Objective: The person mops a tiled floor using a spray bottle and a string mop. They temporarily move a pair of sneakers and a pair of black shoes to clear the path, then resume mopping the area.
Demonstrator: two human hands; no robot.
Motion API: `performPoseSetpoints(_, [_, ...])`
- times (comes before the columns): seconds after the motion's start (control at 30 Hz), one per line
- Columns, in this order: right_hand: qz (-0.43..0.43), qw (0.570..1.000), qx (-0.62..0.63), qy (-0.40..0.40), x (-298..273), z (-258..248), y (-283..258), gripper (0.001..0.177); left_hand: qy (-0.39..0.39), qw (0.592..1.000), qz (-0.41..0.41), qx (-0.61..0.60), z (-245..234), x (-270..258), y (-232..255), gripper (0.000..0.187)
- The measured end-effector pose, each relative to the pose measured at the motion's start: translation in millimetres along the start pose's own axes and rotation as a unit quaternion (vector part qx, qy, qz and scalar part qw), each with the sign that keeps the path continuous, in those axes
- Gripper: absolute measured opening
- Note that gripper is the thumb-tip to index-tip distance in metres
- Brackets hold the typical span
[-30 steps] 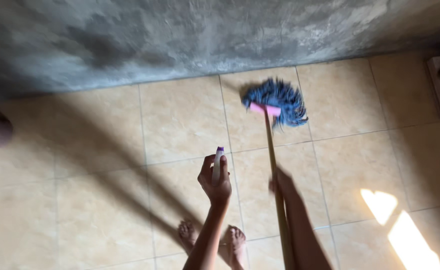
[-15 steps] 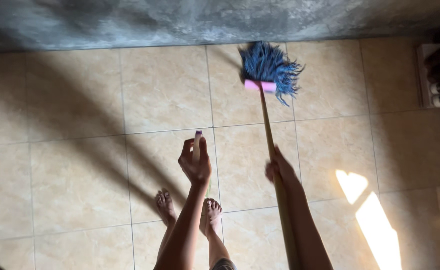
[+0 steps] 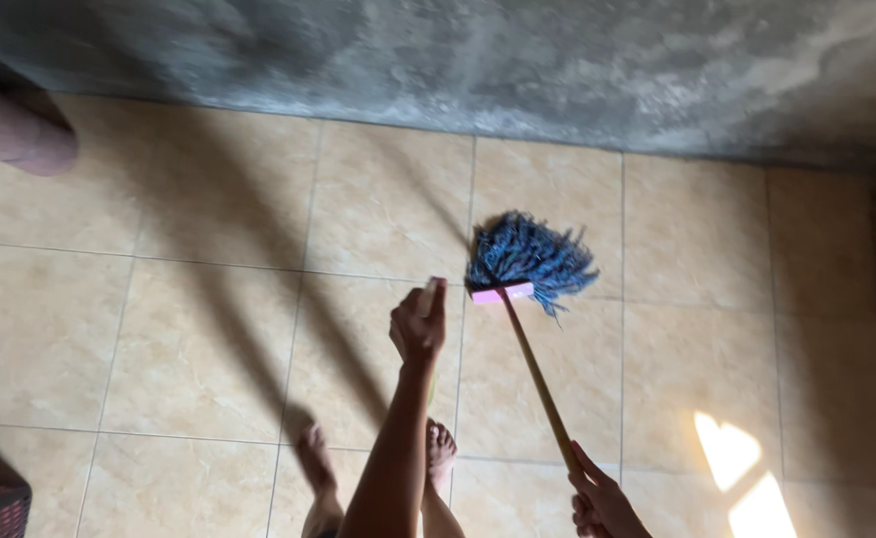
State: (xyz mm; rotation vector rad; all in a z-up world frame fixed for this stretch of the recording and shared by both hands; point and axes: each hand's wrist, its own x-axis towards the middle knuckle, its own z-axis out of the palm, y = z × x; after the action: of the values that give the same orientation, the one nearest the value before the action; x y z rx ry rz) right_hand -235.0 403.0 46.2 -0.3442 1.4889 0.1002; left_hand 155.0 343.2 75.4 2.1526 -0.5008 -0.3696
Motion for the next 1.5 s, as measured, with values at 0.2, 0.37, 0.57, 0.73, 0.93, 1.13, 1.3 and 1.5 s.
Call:
performPoseSetpoints(0.2, [-0.073,0.995,-0.070,0.025,53.9,-6.4,-39.8,0.054,0.147,0.988,0.052,0.022,-26.1,32.5,-20.6,0.040])
performPoseSetpoints(0.37, [-0.131,0.986,-0.089,0.044,124.3,35.9,-126.7,0.045,0.166,0.982,0.050,-0.075,-74.5,74.9,-48.3,0.032])
performPoseSetpoints(0.57, [-0.210,0.978,0.013,-0.013,188.4,144.0,-231.2,0.038,0.088,0.992,0.090,0.025,-149.0,91.1,-68.9,0.039])
performPoseSetpoints(0.73, [-0.223,0.970,-0.071,0.059,192.1,199.7,-204.6,0.026,0.019,0.992,0.106,0.065,-192.2,89.6,-89.3,0.037])
performPoseSetpoints(0.93, [-0.235,0.934,-0.233,0.137,140.1,199.8,-88.3,0.047,0.015,0.984,0.159,0.075,-212.1,77.5,-110.4,0.042])
performPoseSetpoints(1.13, [-0.150,0.940,-0.291,0.098,59.3,214.4,47.2,0.058,-0.151,0.988,0.021,-0.013,-222.8,64.1,-96.3,0.036])
performPoseSetpoints(1.3, [-0.118,0.947,-0.283,0.096,37.6,239.4,91.3,0.056,-0.110,0.990,0.090,-0.013,-222.8,57.6,-78.5,0.038])
performPoseSetpoints(1.5, [-0.215,0.935,-0.260,0.113,111.7,266.6,13.4,0.055,-0.149,0.989,-0.008,-0.020,-220.4,67.6,-69.9,0.037])
